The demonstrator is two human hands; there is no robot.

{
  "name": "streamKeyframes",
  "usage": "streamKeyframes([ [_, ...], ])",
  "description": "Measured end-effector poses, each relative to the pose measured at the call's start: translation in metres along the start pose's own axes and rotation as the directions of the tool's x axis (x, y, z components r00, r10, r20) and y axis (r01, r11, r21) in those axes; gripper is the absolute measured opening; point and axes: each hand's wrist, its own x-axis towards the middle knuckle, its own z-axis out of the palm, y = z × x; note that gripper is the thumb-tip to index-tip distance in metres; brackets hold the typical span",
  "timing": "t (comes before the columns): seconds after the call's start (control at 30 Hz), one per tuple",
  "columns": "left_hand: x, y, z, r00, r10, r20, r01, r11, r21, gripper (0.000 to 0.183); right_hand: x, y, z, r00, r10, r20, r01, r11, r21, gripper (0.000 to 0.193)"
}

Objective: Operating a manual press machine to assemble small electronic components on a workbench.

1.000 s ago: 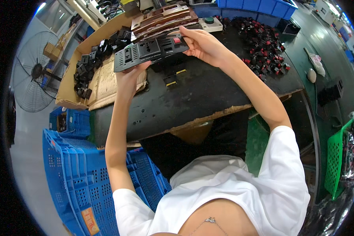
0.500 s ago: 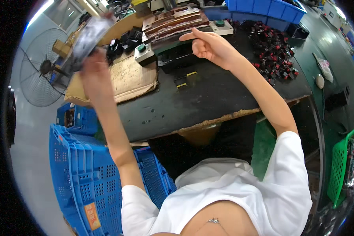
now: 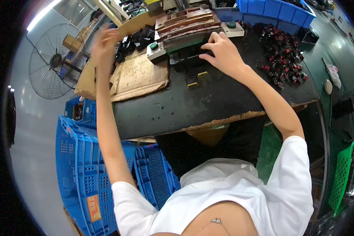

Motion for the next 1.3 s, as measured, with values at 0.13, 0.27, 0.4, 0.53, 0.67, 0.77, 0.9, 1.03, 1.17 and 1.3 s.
streamKeyframes([
  [0.13, 0.005, -0.088, 0.035, 0.683, 0.280, 0.674, -0.729, 0.212, 0.651, 0.050, 0.006, -0.011, 0.000, 0.999, -0.021, 0.025, 0.021, 1.000, 0.006, 0.021],
  [0.27, 0.018, -0.110, 0.065, 0.910, 0.032, 0.413, -0.368, 0.521, 0.770, 0.045, 0.005, -0.015, -0.001, 0.997, -0.059, 0.043, 0.056, 0.996, 0.068, 0.022],
  [0.4, 0.027, -0.100, 0.109, 0.886, -0.291, 0.360, -0.095, 0.646, 0.757, 0.034, -0.002, -0.006, 0.001, 0.999, -0.050, 0.019, 0.048, 0.996, 0.078, 0.020],
  [0.53, 0.039, -0.156, 0.110, 0.893, -0.385, 0.233, 0.137, 0.726, 0.674, 0.037, 0.007, -0.015, 0.014, 0.989, -0.139, -0.050, 0.144, 0.984, 0.108, 0.018],
  [0.67, 0.046, -0.168, 0.118, 0.910, -0.313, 0.274, 0.117, 0.825, 0.552, 0.036, 0.006, -0.014, 0.015, 0.994, -0.105, -0.029, 0.108, 0.989, 0.097, 0.017],
  [0.77, 0.044, -0.172, 0.119, 0.906, -0.320, 0.276, 0.148, 0.852, 0.502, 0.032, 0.004, -0.011, 0.016, 0.995, -0.095, -0.023, 0.096, 0.993, 0.071, 0.016],
  [0.9, 0.039, -0.179, 0.116, 0.929, -0.295, 0.225, 0.183, 0.892, 0.413, 0.028, 0.005, -0.013, 0.017, 0.995, -0.096, -0.007, 0.096, 0.991, 0.092, 0.015],
  [1.03, 0.038, -0.172, 0.116, 0.895, -0.332, 0.298, 0.196, 0.893, 0.406, 0.030, 0.003, -0.010, 0.019, 0.997, -0.078, -0.010, 0.078, 0.987, 0.139, 0.014],
  [1.17, 0.036, -0.167, 0.104, 0.842, -0.342, 0.418, 0.204, 0.918, 0.341, 0.033, 0.007, -0.015, 0.013, 0.993, -0.077, -0.090, 0.090, 0.985, 0.144, 0.012],
  [1.3, 0.024, -0.159, 0.079, 0.957, -0.208, 0.203, 0.169, 0.966, 0.194, 0.034, 0.014, -0.014, 0.018, 0.981, -0.119, -0.155, 0.138, 0.983, 0.121, 0.010],
])
